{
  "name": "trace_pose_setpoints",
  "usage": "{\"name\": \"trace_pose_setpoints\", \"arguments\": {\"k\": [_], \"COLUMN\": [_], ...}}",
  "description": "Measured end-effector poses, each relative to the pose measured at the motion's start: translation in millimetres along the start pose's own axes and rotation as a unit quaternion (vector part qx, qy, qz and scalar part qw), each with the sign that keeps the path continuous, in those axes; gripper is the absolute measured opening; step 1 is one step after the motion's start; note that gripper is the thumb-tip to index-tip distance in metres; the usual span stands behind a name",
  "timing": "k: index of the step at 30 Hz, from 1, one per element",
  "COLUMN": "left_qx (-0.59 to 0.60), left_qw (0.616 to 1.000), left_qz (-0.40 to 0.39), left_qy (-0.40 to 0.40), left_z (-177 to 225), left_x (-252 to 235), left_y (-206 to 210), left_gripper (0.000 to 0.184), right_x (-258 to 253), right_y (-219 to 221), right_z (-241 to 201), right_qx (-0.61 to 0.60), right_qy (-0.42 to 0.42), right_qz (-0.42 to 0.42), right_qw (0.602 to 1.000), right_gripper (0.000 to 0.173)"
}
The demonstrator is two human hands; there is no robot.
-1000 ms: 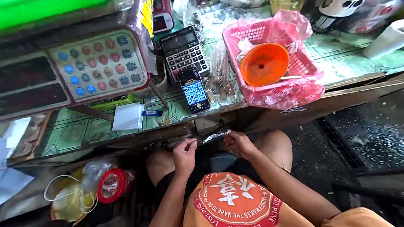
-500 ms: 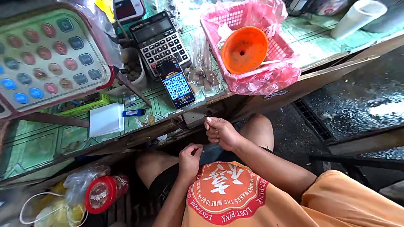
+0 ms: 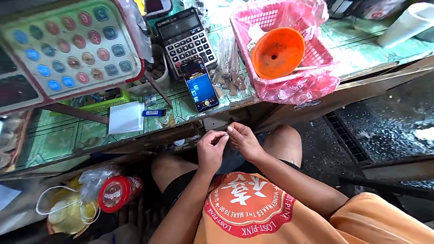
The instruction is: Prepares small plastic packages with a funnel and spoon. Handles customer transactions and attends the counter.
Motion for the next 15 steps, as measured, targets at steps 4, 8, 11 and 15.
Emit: {"name": "trace_pose_setpoints", "arguments": {"k": [4,8,11,15], "left_qx": [-0.008,0.062,0.098,0.134], "left_qw": [1.000,0.996,0.991,0.987], "left_qz": [0.004,0.043,0.059,0.050], "left_qy": [-0.005,-0.051,-0.075,-0.072], "left_z": [0.6,-4.7,-6.6,-8.9], "left_x": [-3.8,-6.9,-1.5,2.7], "left_y": [-0.2,-8.6,-11.8,-18.1], "left_gripper": [0.006,0.004,0.003,0.011], "right_x": [4.8,8.3,9.7,5.9], "right_y": [0.9,-4.3,-6.7,-8.6], "right_z": [2.7,-6.9,-9.8,-8.8], "right_qx": [0.000,0.035,0.073,0.125], "right_qy": [-0.011,0.002,0.016,0.001], "right_qz": [-0.007,-0.040,-0.044,-0.047], "right_qw": [1.000,0.999,0.996,0.991], "right_gripper": [0.022,0.013,0.011,0.010]}}
Point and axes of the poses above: each hand's wrist, its own x-axis away from the middle knuckle, its own y-axis out of the palm, z = x × y, the point moved 1 cm from there along -x, towards the middle knuckle, and after that the axes turned 12 degrees about y, right-handed, at the moved point
